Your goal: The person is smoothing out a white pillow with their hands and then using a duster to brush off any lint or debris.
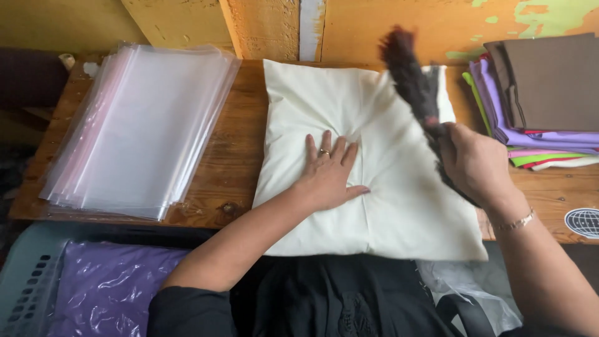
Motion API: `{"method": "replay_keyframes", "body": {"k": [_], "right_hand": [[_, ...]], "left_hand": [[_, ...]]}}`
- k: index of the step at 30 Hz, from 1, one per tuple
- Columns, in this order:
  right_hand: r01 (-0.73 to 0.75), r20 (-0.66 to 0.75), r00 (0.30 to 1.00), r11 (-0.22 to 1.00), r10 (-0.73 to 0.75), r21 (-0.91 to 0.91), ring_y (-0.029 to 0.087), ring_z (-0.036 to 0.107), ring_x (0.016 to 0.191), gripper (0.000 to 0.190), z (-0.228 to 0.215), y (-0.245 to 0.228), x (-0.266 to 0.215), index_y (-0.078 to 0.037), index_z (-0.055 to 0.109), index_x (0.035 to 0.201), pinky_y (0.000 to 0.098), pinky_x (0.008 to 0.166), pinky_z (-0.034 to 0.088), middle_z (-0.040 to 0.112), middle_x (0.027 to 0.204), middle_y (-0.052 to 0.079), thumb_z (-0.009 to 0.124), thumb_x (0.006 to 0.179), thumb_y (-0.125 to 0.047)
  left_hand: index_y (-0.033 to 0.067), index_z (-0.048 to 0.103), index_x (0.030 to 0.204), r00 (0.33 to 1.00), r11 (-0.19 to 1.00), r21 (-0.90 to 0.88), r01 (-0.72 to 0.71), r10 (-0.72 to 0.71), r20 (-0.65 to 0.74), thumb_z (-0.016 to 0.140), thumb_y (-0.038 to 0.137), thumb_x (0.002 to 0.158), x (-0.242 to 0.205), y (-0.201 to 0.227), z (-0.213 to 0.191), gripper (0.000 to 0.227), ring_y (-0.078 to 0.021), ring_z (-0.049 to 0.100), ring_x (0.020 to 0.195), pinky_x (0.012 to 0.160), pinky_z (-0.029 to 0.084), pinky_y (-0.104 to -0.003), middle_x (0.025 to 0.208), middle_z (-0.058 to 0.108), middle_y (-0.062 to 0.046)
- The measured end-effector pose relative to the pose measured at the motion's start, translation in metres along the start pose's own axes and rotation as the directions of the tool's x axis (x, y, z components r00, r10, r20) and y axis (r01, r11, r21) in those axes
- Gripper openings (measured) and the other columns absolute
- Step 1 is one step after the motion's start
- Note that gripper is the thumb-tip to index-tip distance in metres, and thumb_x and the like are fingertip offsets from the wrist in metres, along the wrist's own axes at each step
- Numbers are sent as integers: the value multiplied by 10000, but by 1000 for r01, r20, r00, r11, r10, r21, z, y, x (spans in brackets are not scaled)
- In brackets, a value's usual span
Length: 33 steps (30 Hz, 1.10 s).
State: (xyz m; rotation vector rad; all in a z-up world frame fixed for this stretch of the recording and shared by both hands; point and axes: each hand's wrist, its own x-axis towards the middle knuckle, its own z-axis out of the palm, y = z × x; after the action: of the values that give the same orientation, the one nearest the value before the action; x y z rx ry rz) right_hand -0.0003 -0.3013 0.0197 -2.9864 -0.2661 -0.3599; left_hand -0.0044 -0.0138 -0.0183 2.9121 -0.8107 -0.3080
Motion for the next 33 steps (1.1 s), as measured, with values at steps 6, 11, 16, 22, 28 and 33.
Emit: {"method": "replay_keyframes", "body": {"k": [6,11,16,22,28,33], "right_hand": [[526,192,822,844,-536,100,286,622,690,624,1,-74,-59,-159,517,1419,446,544,537,592,813,38,631,808,-110],[247,230,956,925,-184,-288,322,726,782,580,53,23,-3,-323,524,1450,458,596,559,714,907,16,514,884,-196],[26,53,999,911,-4,-413,327,732,712,110,55,63,36,-229,612,1053,443,531,500,709,732,26,514,1002,-228],[324,85,939,940,-333,105,287,672,872,526,21,-37,22,-283,656,1318,439,641,501,679,881,-14,721,799,-232],[730,-71,683,676,-727,98,301,686,797,286,62,-81,62,-223,764,1113,442,690,563,664,784,69,527,953,-249],[427,-116,881,877,-458,-222,248,712,813,299,134,-21,156,-352,736,1193,392,691,565,659,754,1,524,1019,-233]], "left_hand": [[-65,280,1554,882,971,69,-228,236,-408,438,399,969,-10,3,63,763,-566,156,1507,1227,80,-692,1643,238,-275],[121,341,1551,944,978,84,-189,205,-260,353,434,1022,-28,2,33,614,-426,313,1390,1166,121,-702,1558,347,-133],[208,168,1618,974,976,140,-165,183,-131,258,470,1027,-27,7,18,653,-464,6,1542,1169,-22,-742,1698,54,-132],[20,538,1454,694,899,35,-436,361,-623,601,290,984,-36,10,20,545,-501,350,1490,1206,241,-736,1559,480,-167],[156,567,1397,663,863,89,-497,444,-603,343,342,1063,-22,9,69,443,-331,648,1178,950,552,-451,1308,636,-80],[335,210,1631,946,950,161,-269,292,-140,200,490,1032,-31,11,31,620,-439,95,1572,1227,10,-715,1738,98,-23]]}}
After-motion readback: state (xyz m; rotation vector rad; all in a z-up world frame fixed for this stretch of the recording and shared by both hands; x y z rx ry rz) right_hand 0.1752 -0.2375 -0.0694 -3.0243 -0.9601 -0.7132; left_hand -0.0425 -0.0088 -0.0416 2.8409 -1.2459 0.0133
